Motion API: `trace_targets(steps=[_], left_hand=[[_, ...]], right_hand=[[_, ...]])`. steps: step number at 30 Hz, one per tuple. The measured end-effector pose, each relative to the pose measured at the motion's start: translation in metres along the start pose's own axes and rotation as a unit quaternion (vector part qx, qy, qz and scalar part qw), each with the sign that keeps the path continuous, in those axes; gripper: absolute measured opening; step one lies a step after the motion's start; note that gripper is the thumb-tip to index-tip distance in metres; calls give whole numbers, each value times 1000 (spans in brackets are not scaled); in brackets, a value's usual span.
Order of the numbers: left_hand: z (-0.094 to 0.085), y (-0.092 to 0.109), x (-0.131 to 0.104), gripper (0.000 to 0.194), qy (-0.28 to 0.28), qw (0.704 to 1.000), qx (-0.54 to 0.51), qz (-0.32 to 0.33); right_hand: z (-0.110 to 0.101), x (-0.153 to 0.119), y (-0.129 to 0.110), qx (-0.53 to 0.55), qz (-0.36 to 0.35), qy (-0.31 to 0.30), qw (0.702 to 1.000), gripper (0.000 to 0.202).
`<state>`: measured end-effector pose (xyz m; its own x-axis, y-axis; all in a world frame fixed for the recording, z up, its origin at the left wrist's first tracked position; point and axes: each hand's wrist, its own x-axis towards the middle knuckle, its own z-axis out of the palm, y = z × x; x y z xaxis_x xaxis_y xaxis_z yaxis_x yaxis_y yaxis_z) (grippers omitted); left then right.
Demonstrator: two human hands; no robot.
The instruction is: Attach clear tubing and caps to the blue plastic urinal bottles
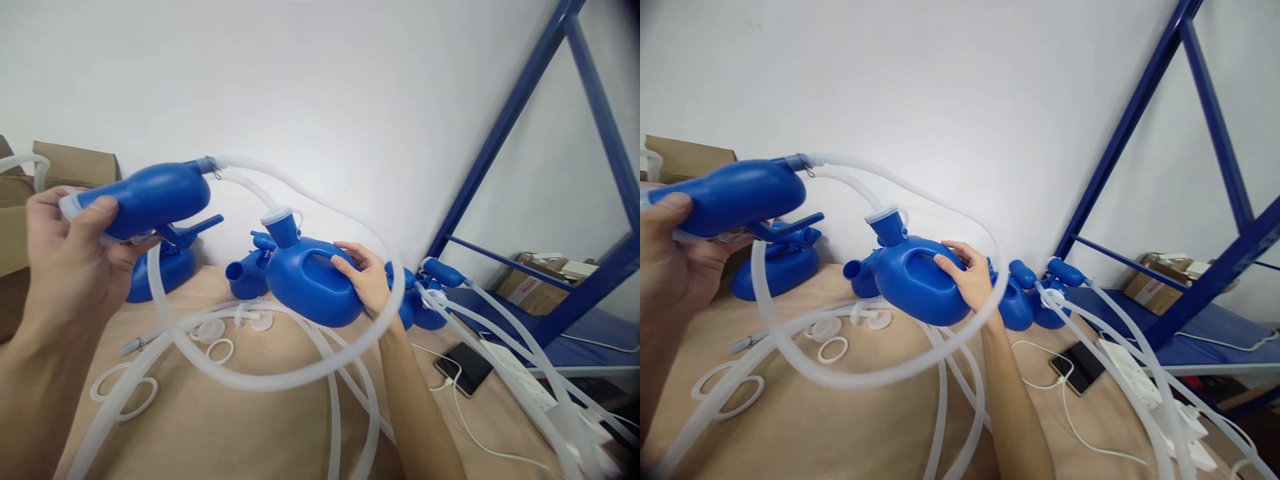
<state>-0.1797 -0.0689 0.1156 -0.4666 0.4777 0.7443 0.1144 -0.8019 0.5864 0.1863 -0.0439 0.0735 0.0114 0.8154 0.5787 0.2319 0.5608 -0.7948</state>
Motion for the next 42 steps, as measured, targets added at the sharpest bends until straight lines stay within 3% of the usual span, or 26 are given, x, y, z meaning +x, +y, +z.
trace_targets(steps=[3, 6, 8, 10, 12, 15, 17, 19, 21, 24, 29, 32, 34, 37, 40, 42], left_hand=[[15, 6, -14, 51, 20, 994, -64, -83], [28, 13, -38, 44, -37, 987, -38, -151], [36, 18, -57, 40, -80, 985, -6, -153], [44, 21, -75, 43, -86, 992, 34, -86], [53, 22, -90, 50, -59, 996, 65, 31], [60, 18, -103, 56, -58, 975, 94, 191], [58, 14, -105, 54, -125, 955, 132, 235], [52, 12, -102, 63, -229, 931, 191, 210], [45, 12, -96, 79, -312, 910, 233, 146], [37, 14, -84, 89, -338, 900, 253, 104], [34, 16, -68, 45, -325, 875, 343, 105], [34, 0, -61, 48, -347, 861, 364, 68], [32, -21, -59, 54, -377, 840, 388, 38], [25, -65, -58, 61, -434, 787, 437, -24], [15, -109, -57, 75, -478, 716, 502, -86], [7, -131, -56, 87, -499, 688, 515, -110]], right_hand=[[4, -5, -11, 32, 25, -38, 998, 50], [8, -16, -29, 26, 47, -82, 995, 61], [15, -26, -42, 13, 50, -104, 993, 67], [25, -37, -52, 6, 44, -116, 992, 68], [40, -47, -57, 14, 32, -115, 993, 61], [61, -54, -54, 57, 16, -105, 993, 51], [69, -52, -47, 98, 18, -97, 990, 53], [69, -46, -40, 125, 18, -74, 989, 54], [62, -35, -33, 141, 15, -39, 989, 55], [39, -15, -21, 164, 16, 47, 985, 60], [-21, 17, 22, 96, 13, 200, 975, 69], [-52, 26, 58, 43, 56, 222, 973, 68], [-64, 28, 83, 16, 91, 215, 972, 64], [-70, 27, 116, -10, 112, 194, 974, 62], [-68, 23, 143, -15, 122, 183, 975, 65], [-66, 18, 157, -18, 130, 172, 976, 68]])
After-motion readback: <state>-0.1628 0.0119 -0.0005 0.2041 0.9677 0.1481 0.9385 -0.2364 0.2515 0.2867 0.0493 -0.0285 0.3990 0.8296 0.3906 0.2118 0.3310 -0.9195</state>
